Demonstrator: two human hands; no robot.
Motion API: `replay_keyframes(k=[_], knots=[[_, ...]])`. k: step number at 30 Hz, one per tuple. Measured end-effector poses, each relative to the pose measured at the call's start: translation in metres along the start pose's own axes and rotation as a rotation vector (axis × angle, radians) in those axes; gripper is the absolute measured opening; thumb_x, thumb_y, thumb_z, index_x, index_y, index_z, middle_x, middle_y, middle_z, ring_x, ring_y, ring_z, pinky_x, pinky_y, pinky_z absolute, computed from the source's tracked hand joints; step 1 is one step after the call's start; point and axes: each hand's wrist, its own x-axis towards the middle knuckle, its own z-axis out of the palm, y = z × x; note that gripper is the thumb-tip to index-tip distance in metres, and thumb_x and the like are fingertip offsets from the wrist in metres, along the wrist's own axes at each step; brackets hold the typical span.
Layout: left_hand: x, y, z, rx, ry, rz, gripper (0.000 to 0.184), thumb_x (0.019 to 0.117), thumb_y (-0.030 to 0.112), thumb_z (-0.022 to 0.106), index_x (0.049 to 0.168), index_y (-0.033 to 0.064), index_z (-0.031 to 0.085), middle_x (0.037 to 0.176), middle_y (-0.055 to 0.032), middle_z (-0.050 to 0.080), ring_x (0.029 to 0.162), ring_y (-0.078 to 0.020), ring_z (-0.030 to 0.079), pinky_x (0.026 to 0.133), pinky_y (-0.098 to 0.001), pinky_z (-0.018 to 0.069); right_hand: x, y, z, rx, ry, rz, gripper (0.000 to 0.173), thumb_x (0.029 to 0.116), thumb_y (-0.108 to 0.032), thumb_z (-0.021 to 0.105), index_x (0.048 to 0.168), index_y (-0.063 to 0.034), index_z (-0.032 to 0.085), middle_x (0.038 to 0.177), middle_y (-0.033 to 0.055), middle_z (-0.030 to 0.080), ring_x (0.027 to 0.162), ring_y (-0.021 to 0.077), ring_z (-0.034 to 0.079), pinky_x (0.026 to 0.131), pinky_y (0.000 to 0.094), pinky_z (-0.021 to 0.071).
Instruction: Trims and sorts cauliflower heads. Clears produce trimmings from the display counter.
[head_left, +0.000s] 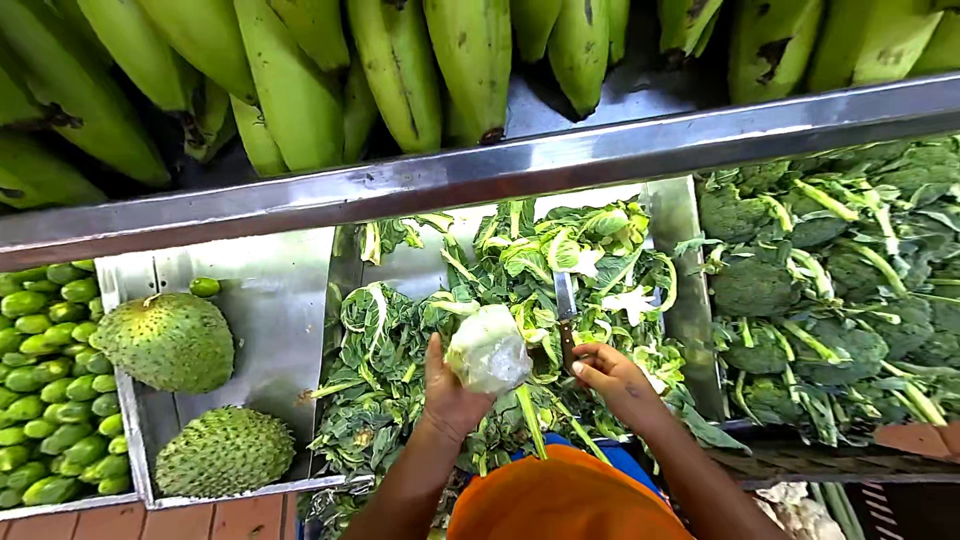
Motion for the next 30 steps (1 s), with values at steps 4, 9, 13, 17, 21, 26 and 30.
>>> replay_keyframes(k=[4, 9, 13, 17, 21, 26, 30], knots=[[0.006, 0.0, -0.01, 0.019, 0.141, -0.033, 0.084, 0.0764, 0.072, 0.071, 0.137, 0.0153, 0.057, 0.127, -0.0249, 0.064, 0.111, -0.0438, 0.065, 0.09, -0.0612, 0.0554, 0.039, 0.045, -0.002, -0.135, 0.162, 0.116, 0.034, 0.1009, -0.027, 0.063, 0.128, -0.0058, 0.063, 0.1, 0.0107, 0.073, 0.09, 0.0242, 0.07, 0.083, 0.0489, 0.0573], [0.005, 0.015, 0.01, -0.004, -0.042, 0.015, 0.092, 0.0705, 0.072, 0.078, 0.14, 0.0159, 0.056, 0.138, -0.0271, 0.058, 0.122, -0.0493, 0.059, 0.098, -0.068, 0.0495, 0.089, 0.084, 0.034, -0.446, 0.116, 0.298, 0.067, 0.0937, -0.038, 0.069, 0.146, -0.003, 0.046, 0.128, 0.0229, 0.062, 0.111, 0.0389, 0.065, 0.095, 0.061, 0.0528], [0.01, 0.02, -0.001, 0.122, 0.156, 0.103, 0.062, 0.0901, 0.057, 0.065, 0.135, 0.0154, 0.057, 0.128, -0.0202, 0.064, 0.113, -0.0367, 0.065, 0.092, -0.0569, 0.0557, 0.102, 0.068, 0.06, -0.668, 0.218, 0.37, 0.076, 0.09, -0.042, 0.073, 0.145, -0.0001, 0.043, 0.135, 0.0264, 0.057, 0.11, 0.0411, 0.067, 0.091, 0.0587, 0.0559], [0.012, 0.021, -0.006, 0.034, 0.209, -0.022, 0.075, 0.0964, 0.072, 0.03, 0.137, 0.0149, 0.056, 0.125, -0.0246, 0.064, 0.106, -0.0408, 0.067, 0.084, -0.0573, 0.0572, 0.112, 0.069, 0.047, -0.727, 0.212, 0.349, 0.075, 0.0867, -0.048, 0.079, 0.139, -0.0021, 0.052, 0.136, 0.0273, 0.055, 0.108, 0.0429, 0.066, 0.089, 0.06, 0.056], [0.006, 0.022, -0.013, -0.077, -0.022, -0.054, 0.081, 0.0849, 0.081, 0.045, 0.13, 0.0156, 0.064, 0.121, -0.0221, 0.067, 0.1, -0.0377, 0.069, 0.078, -0.0531, 0.0593, 0.113, 0.077, 0.026, -0.661, 0.154, 0.314, 0.05, 0.087, -0.041, 0.074, 0.122, -0.0074, 0.066, 0.112, 0.0187, 0.071, 0.105, 0.0382, 0.068, 0.089, 0.0639, 0.053], [0.011, 0.028, -0.012, -0.065, -0.304, -0.106, 0.072, 0.0755, 0.064, 0.072, 0.134, 0.0225, 0.065, 0.121, -0.0192, 0.069, 0.103, -0.0384, 0.069, 0.082, -0.0553, 0.0591, 0.067, 0.072, 0.009, -0.255, 0.252, 0.321, 0.03, 0.0943, -0.021, 0.06, 0.12, -0.0057, 0.062, 0.088, 0.0161, 0.066, 0.07, 0.0305, 0.064, 0.064, 0.0542, 0.054], [0.018, 0.029, -0.007, 0.051, -0.397, -0.08, 0.071, 0.0789, 0.061, 0.072, 0.14, 0.0253, 0.059, 0.124, -0.0194, 0.066, 0.104, -0.0392, 0.069, 0.081, -0.0571, 0.0588, 0.01, 0.047, 0.011, 0.105, 0.201, 0.311, 0.023, 0.1049, -0.024, 0.056, 0.117, -0.0046, 0.059, 0.069, 0.0081, 0.054, 0.047, 0.0179, 0.05, 0.044, 0.0352, 0.0467]])
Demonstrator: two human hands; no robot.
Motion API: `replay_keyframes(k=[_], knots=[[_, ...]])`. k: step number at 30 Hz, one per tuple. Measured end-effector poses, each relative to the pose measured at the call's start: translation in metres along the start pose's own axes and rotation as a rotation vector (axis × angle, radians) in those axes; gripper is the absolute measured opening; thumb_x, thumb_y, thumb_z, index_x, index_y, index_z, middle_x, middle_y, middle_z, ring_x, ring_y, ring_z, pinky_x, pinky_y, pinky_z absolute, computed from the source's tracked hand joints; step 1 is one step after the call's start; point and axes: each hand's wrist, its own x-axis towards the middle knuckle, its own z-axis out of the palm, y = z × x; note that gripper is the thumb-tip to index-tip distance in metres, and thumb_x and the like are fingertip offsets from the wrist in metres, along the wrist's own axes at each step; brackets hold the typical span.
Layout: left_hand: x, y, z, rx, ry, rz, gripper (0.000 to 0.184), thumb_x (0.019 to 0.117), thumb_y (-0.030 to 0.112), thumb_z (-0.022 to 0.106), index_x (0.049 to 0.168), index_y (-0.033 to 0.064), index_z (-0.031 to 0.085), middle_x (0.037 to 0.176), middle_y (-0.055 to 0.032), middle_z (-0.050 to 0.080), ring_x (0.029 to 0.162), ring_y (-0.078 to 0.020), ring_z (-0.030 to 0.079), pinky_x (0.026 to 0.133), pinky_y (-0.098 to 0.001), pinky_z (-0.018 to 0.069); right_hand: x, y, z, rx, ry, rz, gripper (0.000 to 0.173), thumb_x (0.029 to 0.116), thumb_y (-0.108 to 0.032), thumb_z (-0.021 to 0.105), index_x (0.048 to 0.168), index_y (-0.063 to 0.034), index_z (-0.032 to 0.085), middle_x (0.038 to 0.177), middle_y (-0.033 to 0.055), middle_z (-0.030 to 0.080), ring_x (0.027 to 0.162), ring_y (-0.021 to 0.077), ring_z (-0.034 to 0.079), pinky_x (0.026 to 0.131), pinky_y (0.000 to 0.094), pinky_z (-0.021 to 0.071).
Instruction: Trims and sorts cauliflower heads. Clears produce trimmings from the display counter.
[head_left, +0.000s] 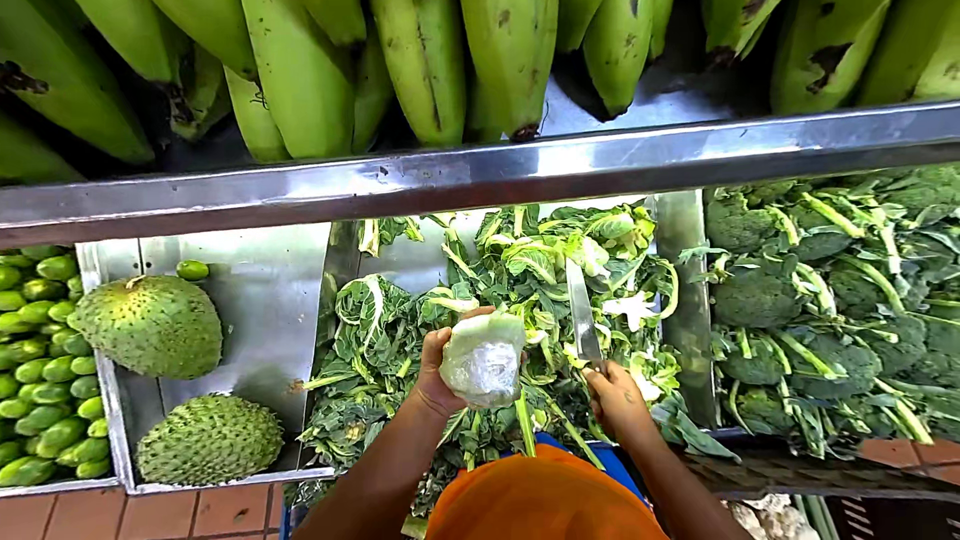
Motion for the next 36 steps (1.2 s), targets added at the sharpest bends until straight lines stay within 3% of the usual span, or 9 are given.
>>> replay_keyframes(k=[4, 9, 18, 22, 24, 27, 29, 32, 36], knots=[[0.009, -0.003, 0.009, 0.192, 0.026, -0.004, 0.069, 0.0816, 0.058, 0.073, 0.14, 0.0245, 0.058, 0.125, -0.0149, 0.067, 0.105, -0.0309, 0.069, 0.084, -0.05, 0.06, -0.054, -0.041, 0.007, 0.406, -0.217, 0.04, 0.027, 0.102, -0.031, 0.059, 0.117, -0.0093, 0.054, 0.071, 0.0043, 0.051, 0.05, 0.0145, 0.049, 0.047, 0.0317, 0.049], [0.014, -0.022, 0.015, 0.382, 0.112, -0.056, 0.073, 0.0775, 0.061, 0.076, 0.138, 0.0256, 0.059, 0.119, -0.0099, 0.069, 0.1, -0.023, 0.07, 0.082, -0.0449, 0.061, -0.073, -0.077, 0.027, 0.4, -0.352, -0.176, 0.05, 0.0831, -0.033, 0.081, 0.119, -0.0125, 0.054, 0.078, 0.0067, 0.061, 0.055, 0.0155, 0.055, 0.051, 0.0316, 0.0498], [0.0, -0.043, 0.018, 0.267, 0.244, -0.057, 0.07, 0.075, 0.06, 0.079, 0.132, 0.0226, 0.064, 0.113, -0.0122, 0.071, 0.097, -0.0243, 0.072, 0.082, -0.0458, 0.0613, -0.078, -0.068, 0.041, 0.438, -0.362, -0.2, 0.05, 0.0838, -0.026, 0.079, 0.12, -0.0109, 0.049, 0.078, 0.0108, 0.06, 0.055, 0.0175, 0.057, 0.052, 0.0319, 0.0513], [0.012, -0.054, 0.027, 0.189, 0.508, -0.128, 0.061, 0.0973, 0.06, 0.049, 0.135, 0.0133, 0.058, 0.123, -0.02, 0.066, 0.109, -0.0348, 0.066, 0.091, -0.0563, 0.0558, -0.056, -0.067, 0.033, 0.31, -0.191, -0.16, 0.042, 0.097, -0.042, 0.067, 0.124, -0.0133, 0.052, 0.073, 0.0075, 0.057, 0.052, 0.0167, 0.052, 0.05, 0.0333, 0.0487], [0.021, -0.053, 0.023, 0.127, 0.434, -0.185, 0.075, 0.0918, 0.067, 0.058, 0.143, 0.0131, 0.052, 0.132, -0.0238, 0.062, 0.114, -0.0412, 0.065, 0.094, -0.06, 0.0554, -0.044, -0.065, 0.023, 0.264, -0.093, -0.187, 0.04, 0.1021, -0.049, 0.058, 0.123, -0.0157, 0.052, 0.07, 0.0059, 0.052, 0.049, 0.0169, 0.048, 0.047, 0.034, 0.0473], [0.039, -0.046, 0.016, 0.226, 0.373, -0.17, 0.075, 0.0811, 0.051, 0.08, 0.14, 0.0132, 0.053, 0.128, -0.0194, 0.065, 0.109, -0.0349, 0.068, 0.094, -0.0526, 0.0576, -0.038, -0.053, 0.002, 0.15, -0.016, -0.282, 0.037, 0.1079, -0.047, 0.042, 0.122, -0.0142, 0.054, 0.07, 0.0043, 0.05, 0.048, 0.0171, 0.048, 0.045, 0.0349, 0.0475], [0.058, -0.036, 0.007, 0.389, 0.407, -0.153, 0.07, 0.0884, 0.044, 0.072, 0.146, 0.0138, 0.045, 0.128, -0.0193, 0.065, 0.108, -0.0341, 0.068, 0.09, -0.0519, 0.0583, -0.042, -0.039, -0.017, -0.068, 0.041, -0.311, 0.041, 0.1073, -0.046, 0.044, 0.134, -0.0162, 0.054, 0.071, 0.0059, 0.054, 0.05, 0.0202, 0.051, 0.046, 0.0392, 0.0482], [0.097, -0.026, -0.012, 0.563, 0.526, -0.141, 0.061, 0.1025, 0.032, 0.06, 0.154, 0.016, 0.032, 0.131, -0.0219, 0.061, 0.107, -0.0381, 0.068, 0.085, -0.0548, 0.0592, -0.057, -0.017, -0.04, -0.429, 0.051, -0.261, 0.051, 0.1062, -0.045, 0.048, 0.151, -0.0214, 0.044, 0.077, 0.005, 0.061, 0.06, 0.0209, 0.06, 0.058, 0.0458, 0.0546], [0.141, -0.031, -0.047, 0.714, 0.655, -0.142, 0.066, 0.101, 0.043, 0.062, 0.156, 0.0235, 0.03, 0.135, -0.0205, 0.06, 0.108, -0.04, 0.067, 0.082, -0.0583, 0.0595, -0.073, 0.008, -0.047, -0.609, -0.016, -0.183, 0.043, 0.1065, -0.036, 0.049, 0.145, -0.0178, 0.051, 0.096, 0.0061, 0.067, 0.079, 0.0219, 0.067, 0.075, 0.0469, 0.0588]])
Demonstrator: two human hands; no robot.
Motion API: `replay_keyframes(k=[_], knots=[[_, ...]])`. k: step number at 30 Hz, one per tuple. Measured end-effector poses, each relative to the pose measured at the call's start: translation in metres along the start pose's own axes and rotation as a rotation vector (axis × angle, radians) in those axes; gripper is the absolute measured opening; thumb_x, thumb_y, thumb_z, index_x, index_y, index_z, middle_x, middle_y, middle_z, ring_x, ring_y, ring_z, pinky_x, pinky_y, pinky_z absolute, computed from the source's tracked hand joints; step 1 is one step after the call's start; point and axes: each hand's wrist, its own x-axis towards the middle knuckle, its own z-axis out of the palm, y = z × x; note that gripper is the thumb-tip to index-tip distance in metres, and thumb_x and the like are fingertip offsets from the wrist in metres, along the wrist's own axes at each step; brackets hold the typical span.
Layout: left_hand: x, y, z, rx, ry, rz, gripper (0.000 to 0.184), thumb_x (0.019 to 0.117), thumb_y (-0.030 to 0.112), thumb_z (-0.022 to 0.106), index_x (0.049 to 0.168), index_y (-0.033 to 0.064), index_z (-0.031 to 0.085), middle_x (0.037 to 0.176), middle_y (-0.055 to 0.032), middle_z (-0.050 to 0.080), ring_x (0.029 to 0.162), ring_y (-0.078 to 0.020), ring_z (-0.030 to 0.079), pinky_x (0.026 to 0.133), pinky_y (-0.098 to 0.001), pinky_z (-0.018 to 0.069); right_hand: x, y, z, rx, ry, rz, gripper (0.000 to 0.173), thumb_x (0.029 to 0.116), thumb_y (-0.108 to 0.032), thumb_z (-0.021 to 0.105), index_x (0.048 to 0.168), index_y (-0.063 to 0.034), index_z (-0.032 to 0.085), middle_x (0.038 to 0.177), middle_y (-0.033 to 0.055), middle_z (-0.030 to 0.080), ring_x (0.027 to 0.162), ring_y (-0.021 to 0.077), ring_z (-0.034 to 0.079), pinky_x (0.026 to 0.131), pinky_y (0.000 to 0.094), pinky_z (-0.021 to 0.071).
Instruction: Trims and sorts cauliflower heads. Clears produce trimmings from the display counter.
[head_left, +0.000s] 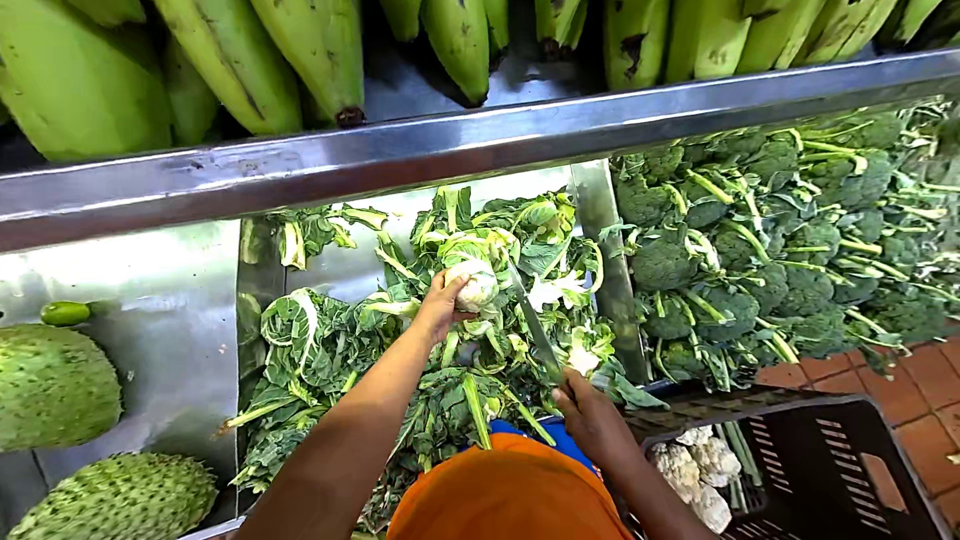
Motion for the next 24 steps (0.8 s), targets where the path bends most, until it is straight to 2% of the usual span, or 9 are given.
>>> replay_keyframes(k=[2, 5, 10, 18, 21, 24], knots=[[0.019, -0.007, 0.002, 0.062, 0.029, -0.019, 0.066, 0.101, 0.046, 0.061, 0.155, 0.0227, 0.031, 0.135, -0.0213, 0.059, 0.108, -0.0405, 0.067, 0.082, -0.059, 0.0593, -0.003, 0.002, 0.003, -0.067, -0.02, -0.015, 0.038, 0.1066, -0.032, 0.048, 0.139, -0.0145, 0.055, 0.108, 0.0082, 0.066, 0.091, 0.0234, 0.068, 0.084, 0.0471, 0.0577], [0.027, -0.012, 0.005, 0.107, 0.058, -0.034, 0.064, 0.1023, 0.048, 0.057, 0.155, 0.0219, 0.032, 0.134, -0.0213, 0.06, 0.109, -0.0403, 0.067, 0.082, -0.0591, 0.0594, -0.002, -0.001, 0.003, -0.106, -0.067, -0.002, 0.039, 0.1074, -0.031, 0.045, 0.142, -0.014, 0.053, 0.111, 0.0087, 0.067, 0.096, 0.0244, 0.068, 0.089, 0.0474, 0.0569], [0.026, -0.012, 0.01, 0.124, 0.088, -0.025, 0.063, 0.1026, 0.047, 0.058, 0.154, 0.0218, 0.033, 0.133, -0.0219, 0.06, 0.108, -0.0404, 0.068, 0.082, -0.0592, 0.0597, 0.011, -0.014, -0.004, -0.177, -0.113, -0.016, 0.037, 0.1082, -0.03, 0.044, 0.14, -0.0122, 0.053, 0.108, 0.0107, 0.067, 0.095, 0.0272, 0.069, 0.085, 0.0485, 0.0579], [0.024, -0.02, 0.018, 0.198, 0.107, 0.017, 0.059, 0.1037, 0.038, 0.059, 0.153, 0.0172, 0.035, 0.13, -0.023, 0.062, 0.105, -0.0396, 0.069, 0.08, -0.0593, 0.0606, 0.007, -0.033, -0.033, -0.294, -0.284, 0.034, 0.027, 0.1092, -0.034, 0.041, 0.121, -0.0119, 0.053, 0.09, 0.0111, 0.064, 0.085, 0.0298, 0.069, 0.075, 0.0503, 0.0573], [0.025, -0.023, 0.019, 0.216, 0.1, 0.029, 0.056, 0.1031, 0.036, 0.061, 0.151, 0.0174, 0.038, 0.129, -0.0221, 0.063, 0.105, -0.0389, 0.069, 0.08, -0.0592, 0.0607, 0.008, -0.044, -0.042, -0.338, -0.329, 0.079, 0.028, 0.11, -0.035, 0.04, 0.122, -0.012, 0.052, 0.091, 0.0117, 0.065, 0.086, 0.0308, 0.069, 0.076, 0.0506, 0.0569], [0.027, -0.027, 0.019, 0.237, 0.098, 0.03, 0.058, 0.1016, 0.035, 0.064, 0.151, 0.0169, 0.038, 0.128, -0.0229, 0.062, 0.104, -0.0393, 0.07, 0.08, -0.059, 0.0609, 0.023, -0.048, -0.038, -0.339, -0.301, 0.04, 0.031, 0.11, -0.036, 0.04, 0.122, -0.0103, 0.053, 0.092, 0.0128, 0.066, 0.089, 0.0315, 0.07, 0.078, 0.0513, 0.0571]])
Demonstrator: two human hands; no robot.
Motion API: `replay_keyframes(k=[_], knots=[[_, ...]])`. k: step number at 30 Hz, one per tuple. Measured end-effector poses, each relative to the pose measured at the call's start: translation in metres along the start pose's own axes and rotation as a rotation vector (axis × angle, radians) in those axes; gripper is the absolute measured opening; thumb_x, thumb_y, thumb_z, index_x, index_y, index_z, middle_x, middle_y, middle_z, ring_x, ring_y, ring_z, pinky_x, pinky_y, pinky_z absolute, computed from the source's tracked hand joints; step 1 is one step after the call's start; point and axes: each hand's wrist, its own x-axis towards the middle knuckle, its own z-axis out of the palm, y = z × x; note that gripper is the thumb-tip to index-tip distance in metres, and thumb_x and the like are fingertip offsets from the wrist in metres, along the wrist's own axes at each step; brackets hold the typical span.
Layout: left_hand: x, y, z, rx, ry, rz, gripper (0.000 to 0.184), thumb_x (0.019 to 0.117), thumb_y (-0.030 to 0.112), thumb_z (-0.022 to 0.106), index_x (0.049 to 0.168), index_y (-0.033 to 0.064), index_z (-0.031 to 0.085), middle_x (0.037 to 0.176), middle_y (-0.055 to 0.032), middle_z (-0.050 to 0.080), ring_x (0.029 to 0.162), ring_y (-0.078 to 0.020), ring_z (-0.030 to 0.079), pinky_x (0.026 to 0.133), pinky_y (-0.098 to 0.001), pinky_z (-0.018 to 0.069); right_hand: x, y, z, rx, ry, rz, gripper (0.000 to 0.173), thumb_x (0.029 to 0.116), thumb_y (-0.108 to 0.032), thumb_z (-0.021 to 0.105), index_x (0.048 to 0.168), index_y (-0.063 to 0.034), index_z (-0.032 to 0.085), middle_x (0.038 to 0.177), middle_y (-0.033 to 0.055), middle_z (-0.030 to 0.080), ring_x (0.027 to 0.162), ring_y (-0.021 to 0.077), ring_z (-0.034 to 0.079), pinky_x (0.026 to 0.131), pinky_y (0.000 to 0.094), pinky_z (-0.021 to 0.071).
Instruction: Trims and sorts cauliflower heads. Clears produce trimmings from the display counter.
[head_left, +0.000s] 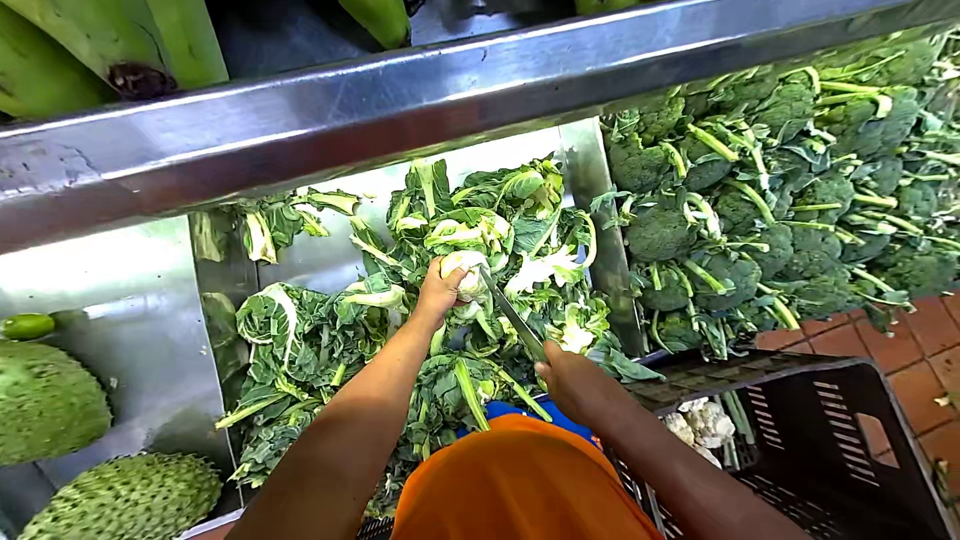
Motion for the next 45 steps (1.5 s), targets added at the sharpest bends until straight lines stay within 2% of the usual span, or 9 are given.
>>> replay_keyframes(k=[11, 14, 23, 30, 33, 36, 38, 42, 45], knots=[[0.01, 0.006, 0.002, 0.025, 0.035, -0.042, 0.055, 0.1014, 0.041, 0.063, 0.146, 0.0151, 0.043, 0.125, -0.0219, 0.064, 0.101, -0.0386, 0.071, 0.077, -0.0579, 0.0617, 0.022, -0.034, 0.01, -0.054, -0.011, 0.165, 0.031, 0.108, -0.032, 0.04, 0.127, -0.0089, 0.048, 0.103, 0.015, 0.069, 0.099, 0.0339, 0.072, 0.081, 0.0531, 0.0586], [0.01, 0.006, 0.005, 0.069, 0.026, -0.061, 0.058, 0.101, 0.042, 0.063, 0.148, 0.0149, 0.042, 0.126, -0.0218, 0.064, 0.102, -0.0385, 0.071, 0.077, -0.0581, 0.0618, 0.05, -0.044, -0.003, -0.045, -0.008, 0.156, 0.036, 0.1058, -0.028, 0.045, 0.133, -0.004, 0.046, 0.105, 0.0203, 0.069, 0.099, 0.0389, 0.071, 0.079, 0.0576, 0.058], [0.015, 0.012, 0.0, 0.005, 0.008, -0.096, 0.056, 0.1017, 0.045, 0.061, 0.147, 0.0161, 0.044, 0.126, -0.021, 0.065, 0.102, -0.0385, 0.07, 0.078, -0.0586, 0.0613, 0.078, -0.045, 0.002, -0.038, 0.07, 0.17, 0.036, 0.098, -0.022, 0.057, 0.129, -0.0047, 0.048, 0.103, 0.0206, 0.069, 0.095, 0.0396, 0.072, 0.076, 0.0591, 0.0579], [0.022, 0.004, -0.009, -0.009, -0.083, -0.051, 0.053, 0.1001, 0.028, 0.067, 0.146, 0.0132, 0.046, 0.127, -0.0216, 0.064, 0.103, -0.0395, 0.07, 0.079, -0.0592, 0.0616, 0.093, -0.016, -0.018, -0.134, 0.069, 0.143, 0.033, 0.0983, -0.021, 0.058, 0.128, -0.0072, 0.051, 0.101, 0.0208, 0.07, 0.094, 0.0419, 0.071, 0.075, 0.0625, 0.0567], [0.028, -0.001, -0.009, 0.047, -0.114, -0.005, 0.051, 0.0971, 0.023, 0.071, 0.139, 0.0039, 0.05, 0.123, -0.0223, 0.066, 0.101, -0.0371, 0.071, 0.08, -0.0562, 0.0624, 0.11, 0.013, -0.054, -0.284, 0.071, 0.044, 0.031, 0.0981, -0.02, 0.058, 0.126, -0.008, 0.053, 0.099, 0.0205, 0.069, 0.092, 0.0429, 0.071, 0.074, 0.0642, 0.0558], [0.025, -0.001, -0.007, 0.177, -0.019, 0.014, 0.056, 0.0973, 0.036, 0.07, 0.137, 0.0017, 0.052, 0.119, -0.0218, 0.067, 0.099, -0.035, 0.071, 0.08, -0.0554, 0.0618, 0.111, 0.005, -0.071, -0.351, 0.037, 0.01, 0.03, 0.0964, -0.019, 0.06, 0.123, -0.0075, 0.054, 0.098, 0.0192, 0.069, 0.092, 0.0415, 0.07, 0.072, 0.0627, 0.0559], [0.007, 0.012, 0.005, 0.416, 0.147, 0.039, 0.068, 0.0951, 0.052, 0.067, 0.142, 0.0057, 0.051, 0.126, -0.0209, 0.065, 0.11, -0.0355, 0.068, 0.09, -0.0598, 0.0577, 0.099, -0.014, -0.07, -0.294, 0.021, 0.046, 0.032, 0.0967, -0.018, 0.059, 0.126, -0.0065, 0.054, 0.102, 0.0203, 0.069, 0.094, 0.0419, 0.07, 0.075, 0.0634, 0.056], [-0.027, 0.022, 0.044, 0.654, 0.328, 0.056, 0.104, 0.0733, 0.064, 0.084, 0.148, 0.0039, 0.045, 0.16, -0.025, 0.029, 0.138, -0.0438, 0.045, 0.107, -0.0621, 0.0446, 0.083, -0.038, -0.055, -0.203, 0.008, 0.128, 0.036, 0.0996, -0.017, 0.055, 0.134, -0.0073, 0.05, 0.106, 0.0213, 0.07, 0.097, 0.0427, 0.071, 0.077, 0.0631, 0.0566], [-0.007, 0.016, 0.039, 0.713, 0.377, 0.114, 0.108, 0.0679, 0.067, 0.086, 0.147, 0.0042, 0.048, 0.151, -0.0266, 0.043, 0.133, -0.0436, 0.05, 0.106, -0.0614, 0.046, 0.095, -0.028, -0.062, -0.292, 0.027, 0.102, 0.028, 0.1069, -0.028, 0.047, 0.128, -0.0097, 0.052, 0.101, 0.0189, 0.07, 0.093, 0.0416, 0.071, 0.074, 0.0619, 0.0571]])
